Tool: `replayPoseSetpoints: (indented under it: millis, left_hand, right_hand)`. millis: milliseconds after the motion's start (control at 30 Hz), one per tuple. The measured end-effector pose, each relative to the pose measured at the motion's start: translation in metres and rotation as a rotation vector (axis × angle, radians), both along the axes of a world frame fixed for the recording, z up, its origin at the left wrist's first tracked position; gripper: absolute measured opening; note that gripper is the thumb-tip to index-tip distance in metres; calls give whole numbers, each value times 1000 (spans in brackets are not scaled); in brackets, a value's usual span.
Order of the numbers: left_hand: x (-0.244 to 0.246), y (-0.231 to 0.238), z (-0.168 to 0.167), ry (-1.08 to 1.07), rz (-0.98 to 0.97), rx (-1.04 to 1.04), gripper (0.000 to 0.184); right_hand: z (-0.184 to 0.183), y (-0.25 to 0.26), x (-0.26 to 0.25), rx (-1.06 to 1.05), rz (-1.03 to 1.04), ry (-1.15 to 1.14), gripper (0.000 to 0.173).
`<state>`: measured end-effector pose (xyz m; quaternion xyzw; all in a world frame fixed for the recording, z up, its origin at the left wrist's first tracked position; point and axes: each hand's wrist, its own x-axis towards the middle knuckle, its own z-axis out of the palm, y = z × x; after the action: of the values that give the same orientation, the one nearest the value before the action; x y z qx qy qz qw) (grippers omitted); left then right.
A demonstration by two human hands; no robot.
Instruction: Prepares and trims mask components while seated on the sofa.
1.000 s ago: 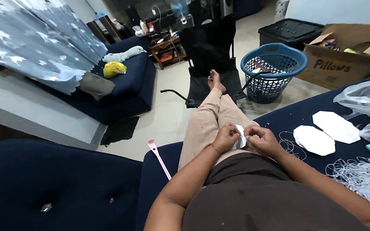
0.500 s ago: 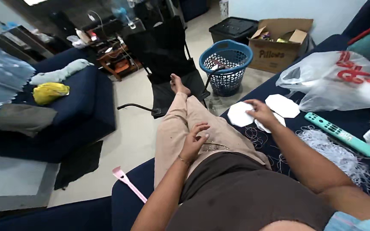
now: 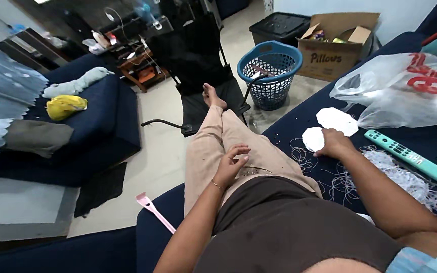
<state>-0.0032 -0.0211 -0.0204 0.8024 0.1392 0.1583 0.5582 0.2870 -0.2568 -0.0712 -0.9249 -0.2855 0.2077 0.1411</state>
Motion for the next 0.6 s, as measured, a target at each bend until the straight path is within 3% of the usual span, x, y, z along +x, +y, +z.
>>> replayPoseSetpoints:
  millis: [167, 300, 467, 600]
  left_hand:
    - [0, 1, 1, 4, 1, -1, 30]
    - [2, -1, 2, 9, 16, 9, 30]
    - [10, -10, 8, 61, 14, -6, 44]
    - [14, -19, 17, 67, 39, -88, 54]
  right_hand:
    - [12, -5, 6, 44, 21, -31, 103]
    - [24, -5, 6, 256, 83, -79, 100]
    - [37, 24, -42, 638, 362, -88, 93]
    - [40, 61, -95, 784, 622, -52, 94]
